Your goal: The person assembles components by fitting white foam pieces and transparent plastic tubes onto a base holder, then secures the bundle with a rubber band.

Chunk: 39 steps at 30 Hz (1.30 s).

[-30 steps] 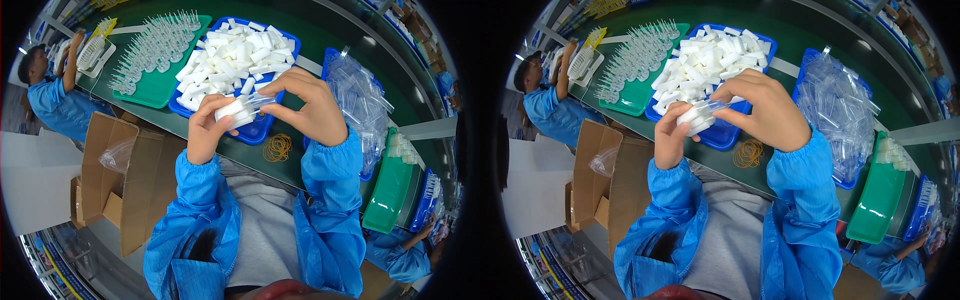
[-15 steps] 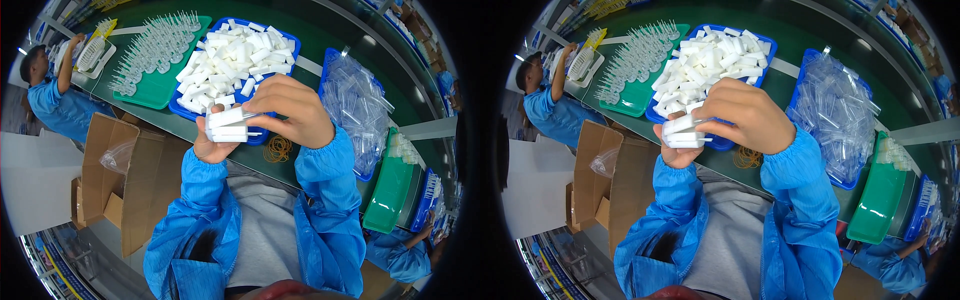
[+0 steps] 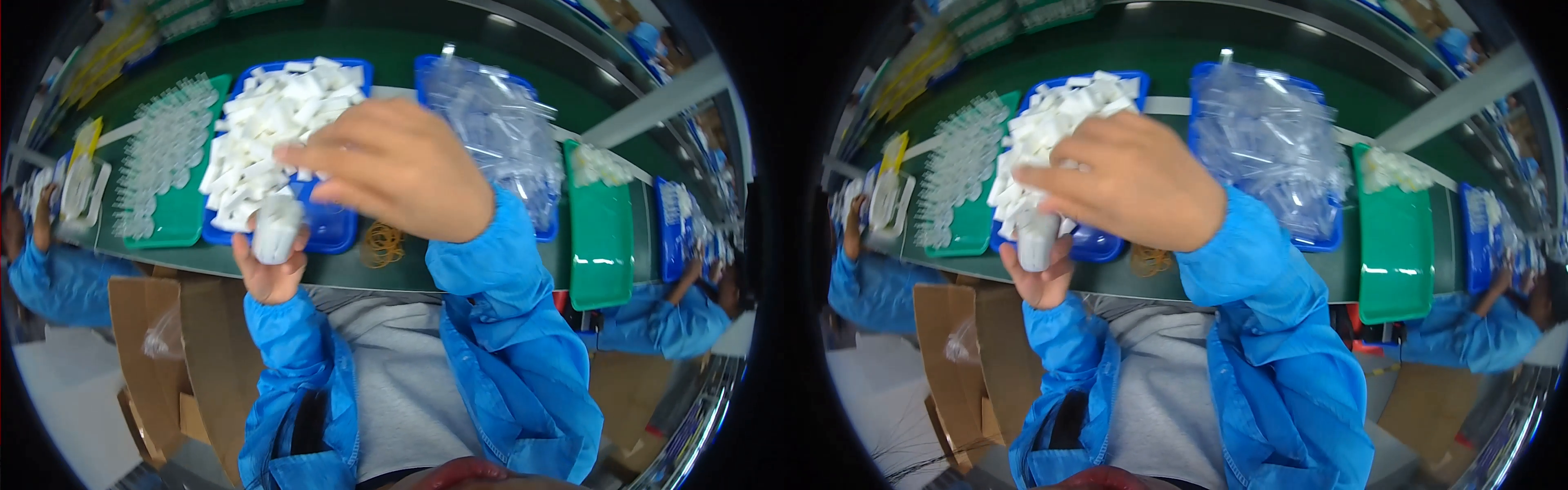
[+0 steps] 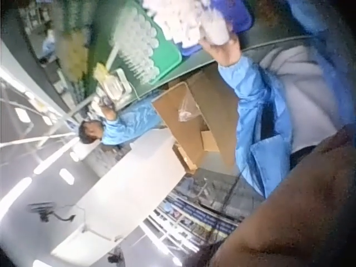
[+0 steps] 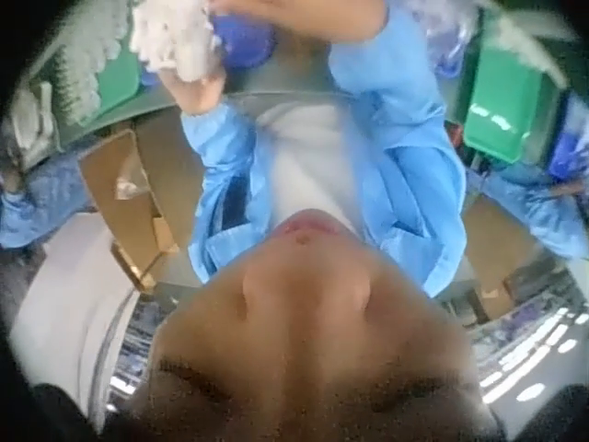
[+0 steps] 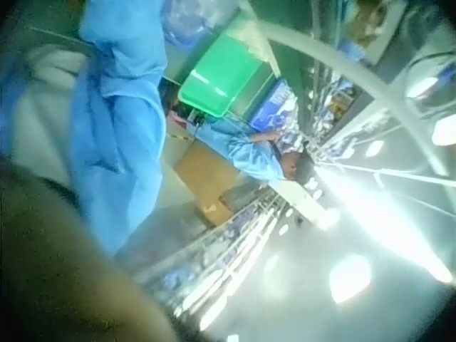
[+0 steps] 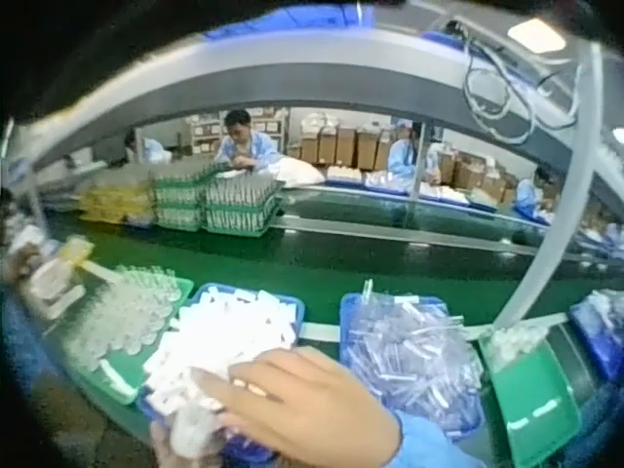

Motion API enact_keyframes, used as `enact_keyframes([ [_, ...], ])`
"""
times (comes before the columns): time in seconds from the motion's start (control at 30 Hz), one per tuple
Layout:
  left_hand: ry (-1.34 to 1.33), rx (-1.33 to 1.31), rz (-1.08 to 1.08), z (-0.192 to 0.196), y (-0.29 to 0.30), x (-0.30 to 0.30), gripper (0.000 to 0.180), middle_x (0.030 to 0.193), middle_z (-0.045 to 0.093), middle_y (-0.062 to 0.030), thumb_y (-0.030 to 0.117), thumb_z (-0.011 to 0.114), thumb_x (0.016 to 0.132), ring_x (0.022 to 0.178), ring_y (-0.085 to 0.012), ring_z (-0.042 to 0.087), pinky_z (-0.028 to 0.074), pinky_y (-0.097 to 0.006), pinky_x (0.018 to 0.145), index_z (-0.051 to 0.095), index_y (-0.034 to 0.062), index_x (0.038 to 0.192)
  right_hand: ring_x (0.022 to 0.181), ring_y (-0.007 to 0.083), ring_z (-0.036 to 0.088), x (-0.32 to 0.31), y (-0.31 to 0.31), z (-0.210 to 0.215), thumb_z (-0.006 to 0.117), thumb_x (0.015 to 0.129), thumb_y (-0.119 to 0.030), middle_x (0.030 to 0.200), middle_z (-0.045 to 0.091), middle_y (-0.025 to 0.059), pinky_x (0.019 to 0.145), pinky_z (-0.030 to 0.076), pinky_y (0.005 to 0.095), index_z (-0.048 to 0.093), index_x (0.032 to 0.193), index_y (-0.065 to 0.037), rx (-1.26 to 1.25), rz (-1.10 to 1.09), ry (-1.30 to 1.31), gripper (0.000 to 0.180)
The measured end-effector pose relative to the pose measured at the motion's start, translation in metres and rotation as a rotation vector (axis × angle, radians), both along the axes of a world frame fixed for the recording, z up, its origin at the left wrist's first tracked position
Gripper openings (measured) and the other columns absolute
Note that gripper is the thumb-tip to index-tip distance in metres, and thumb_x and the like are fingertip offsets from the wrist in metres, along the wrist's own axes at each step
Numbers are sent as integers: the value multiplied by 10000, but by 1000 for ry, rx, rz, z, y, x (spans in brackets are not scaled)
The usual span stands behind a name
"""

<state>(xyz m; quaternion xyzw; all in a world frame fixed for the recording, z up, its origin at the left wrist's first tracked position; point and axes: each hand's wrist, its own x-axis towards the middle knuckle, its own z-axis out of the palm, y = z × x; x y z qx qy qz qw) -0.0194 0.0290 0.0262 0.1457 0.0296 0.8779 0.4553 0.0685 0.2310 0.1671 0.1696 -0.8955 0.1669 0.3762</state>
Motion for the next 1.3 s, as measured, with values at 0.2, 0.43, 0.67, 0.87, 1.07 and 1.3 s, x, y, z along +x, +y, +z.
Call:
enact_keyframes([
  [0.2,90,-106,115,-12,-6,-8,666,1364,358,-128,255,637,864,1058,-292,448,504,-242,610,277,112,1407,860,253,564,78,51,38,706,718,-118,898,620,65,747,463,374,670,992,-143,57,-410,-150,278],
  [0.43,235,-411,254,-6,0,-2,808,1270,461,-130,358,695,806,1037,-242,547,505,-241,611,224,77,1400,928,249,499,90,78,-25,748,663,-161,875,538,61,780,416,381,655,925,-127,258,-592,-557,281],
  [0.67,304,-399,217,7,4,3,735,1202,518,-123,319,722,785,989,-205,580,505,-247,614,296,98,1342,894,254,486,87,83,-50,760,644,-170,868,522,59,757,410,373,656,866,-74,276,-745,-520,263],
  [0.87,423,-473,220,16,6,9,506,1230,498,-99,200,727,758,1025,-224,587,519,-235,600,448,110,1171,860,268,533,83,72,-35,726,717,-156,806,572,95,748,434,379,667,948,-73,97,-539,-320,253],
  [1.07,504,-478,220,27,13,13,403,1150,465,-84,-3,680,735,988,-190,563,545,-251,636,505,66,1091,751,225,504,61,24,-3,630,826,-91,789,526,102,670,409,319,625,1109,-50,-217,-218,-516,286],
  [1.3,563,-496,238,37,15,15,363,1128,466,-82,-44,665,747,985,-182,554,546,-249,660,521,40,1070,781,218,540,36,-4,3,632,834,-110,864,564,101,689,449,280,608,939,-32,-523,13,-485,133],
])
